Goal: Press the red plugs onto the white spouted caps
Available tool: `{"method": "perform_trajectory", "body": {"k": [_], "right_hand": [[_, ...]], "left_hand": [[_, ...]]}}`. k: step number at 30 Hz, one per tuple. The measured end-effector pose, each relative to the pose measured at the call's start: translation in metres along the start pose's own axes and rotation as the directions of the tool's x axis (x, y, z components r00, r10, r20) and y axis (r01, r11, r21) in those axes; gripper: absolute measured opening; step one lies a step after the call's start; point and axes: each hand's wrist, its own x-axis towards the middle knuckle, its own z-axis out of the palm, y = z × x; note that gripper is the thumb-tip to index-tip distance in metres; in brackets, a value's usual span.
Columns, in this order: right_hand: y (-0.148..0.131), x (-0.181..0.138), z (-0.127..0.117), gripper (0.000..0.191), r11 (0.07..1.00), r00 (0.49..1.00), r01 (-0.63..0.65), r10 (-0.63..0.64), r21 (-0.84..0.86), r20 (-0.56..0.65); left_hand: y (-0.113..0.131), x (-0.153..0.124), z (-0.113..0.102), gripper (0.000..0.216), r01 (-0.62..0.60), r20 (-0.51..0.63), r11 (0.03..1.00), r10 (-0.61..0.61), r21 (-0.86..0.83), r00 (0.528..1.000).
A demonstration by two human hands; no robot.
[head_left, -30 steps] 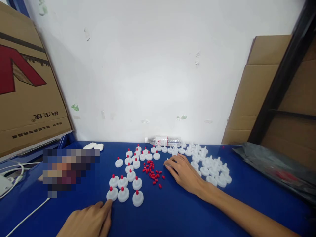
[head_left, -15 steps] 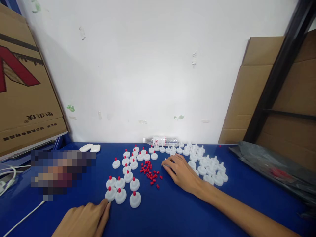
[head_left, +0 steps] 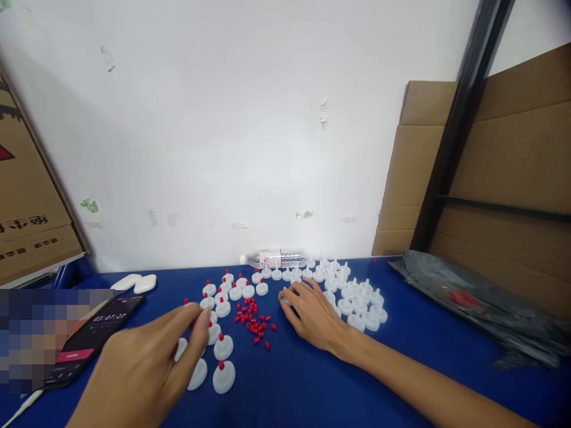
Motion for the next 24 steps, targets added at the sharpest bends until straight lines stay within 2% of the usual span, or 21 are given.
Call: {"method": "perform_trajectory", "body": {"k": [4, 6, 9, 12, 15, 24], "right_hand": [[0.001, 0.000, 0.001, 0.022, 1.000, 1.000, 0.025, -0.025, 0.014, 0.014], [0.001, 0.001, 0.000, 0.023, 0.999, 0.999, 0.037, -0.038, 0.019, 0.024], [-0.001, 0.002, -0.002, 0.022, 0.998, 0.998, 0.060, -0.060, 0.026, 0.029], [-0.001, 0.002, -0.001, 0.020, 0.993, 0.997, 0.076, -0.075, 0.090, -0.009], [0.002, 0.001, 0.003, 0.028, 0.987, 0.997, 0.066, -0.059, 0.149, -0.054], [0.004, 0.001, 0.005, 0.031, 0.979, 0.996, 0.072, -0.060, 0.191, -0.068]], "left_hand": [[0.039, 0.056, 0.000, 0.049, -0.107, -0.048, 0.993, 0.110, 0.055, 0.993], [0.048, 0.078, 0.010, 0.041, -0.204, -0.086, 0.978, 0.207, 0.042, 0.975], [0.050, 0.100, 0.029, 0.036, -0.330, -0.045, 0.943, 0.332, 0.049, 0.942], [0.047, 0.106, 0.045, 0.035, -0.352, -0.051, 0.934, 0.355, 0.054, 0.934], [0.043, 0.100, 0.054, 0.034, -0.339, -0.070, 0.941, 0.338, -0.002, 0.938], [0.029, 0.089, 0.067, 0.035, -0.280, 0.032, 0.933, 0.294, -0.227, 0.955]]}}
